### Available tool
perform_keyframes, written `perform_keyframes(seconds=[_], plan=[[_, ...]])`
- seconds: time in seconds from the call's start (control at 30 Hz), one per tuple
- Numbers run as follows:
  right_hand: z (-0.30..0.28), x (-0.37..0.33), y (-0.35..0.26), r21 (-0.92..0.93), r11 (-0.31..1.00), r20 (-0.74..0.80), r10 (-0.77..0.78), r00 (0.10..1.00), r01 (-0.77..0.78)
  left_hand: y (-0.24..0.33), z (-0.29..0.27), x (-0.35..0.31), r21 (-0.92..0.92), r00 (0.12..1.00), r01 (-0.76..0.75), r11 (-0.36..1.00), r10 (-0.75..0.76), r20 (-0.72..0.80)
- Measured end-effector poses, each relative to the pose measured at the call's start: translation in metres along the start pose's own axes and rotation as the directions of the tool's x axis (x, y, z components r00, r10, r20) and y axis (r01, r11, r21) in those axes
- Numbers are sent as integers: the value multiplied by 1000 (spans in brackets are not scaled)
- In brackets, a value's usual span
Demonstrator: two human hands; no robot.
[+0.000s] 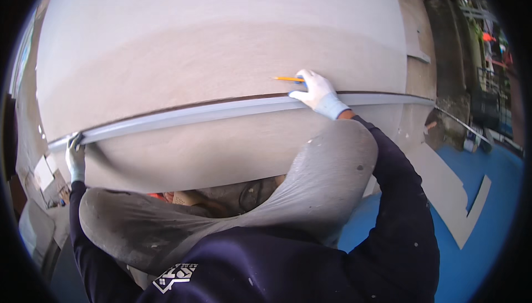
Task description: The person uses a straight edge and a pencil to mark a line on a large board while kneeling on the ground. They then retrieve a red level to mark another line before picking up an angle grinder and connecting it to a power strip.
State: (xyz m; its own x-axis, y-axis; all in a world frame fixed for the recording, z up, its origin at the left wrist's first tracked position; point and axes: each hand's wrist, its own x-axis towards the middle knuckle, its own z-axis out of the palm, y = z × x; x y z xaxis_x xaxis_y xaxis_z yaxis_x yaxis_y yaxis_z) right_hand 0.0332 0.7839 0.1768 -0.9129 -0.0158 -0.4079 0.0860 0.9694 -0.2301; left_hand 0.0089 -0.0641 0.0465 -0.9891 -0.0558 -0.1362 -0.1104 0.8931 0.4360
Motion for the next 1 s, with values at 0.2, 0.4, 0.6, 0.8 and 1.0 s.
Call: perform_keyframes(seconds=[0.2, 0.4, 0.6, 0.8, 1.0], plan=[[0, 0, 0, -31, 996, -60, -86, 994, 85, -7, -4, 0, 58, 998, -55, 997, 52, 39], [-11, -4, 5, -33, 997, -34, -74, 997, 72, -20, 3, 16, 184, 975, -186, 965, 159, 156], [-1, -1, 15, 53, 982, -103, -177, 979, 183, -16, -35, 30, 493, 937, -215, 843, 36, 348], [3, -1, 29, 11, 983, -101, -180, 978, 182, 199, -8, 23, 108, 952, -231, 967, 201, 230], [13, 4, 25, 43, 985, -93, -161, 983, 166, 427, 53, -60, 73, 786, -552, 831, 488, 379]])
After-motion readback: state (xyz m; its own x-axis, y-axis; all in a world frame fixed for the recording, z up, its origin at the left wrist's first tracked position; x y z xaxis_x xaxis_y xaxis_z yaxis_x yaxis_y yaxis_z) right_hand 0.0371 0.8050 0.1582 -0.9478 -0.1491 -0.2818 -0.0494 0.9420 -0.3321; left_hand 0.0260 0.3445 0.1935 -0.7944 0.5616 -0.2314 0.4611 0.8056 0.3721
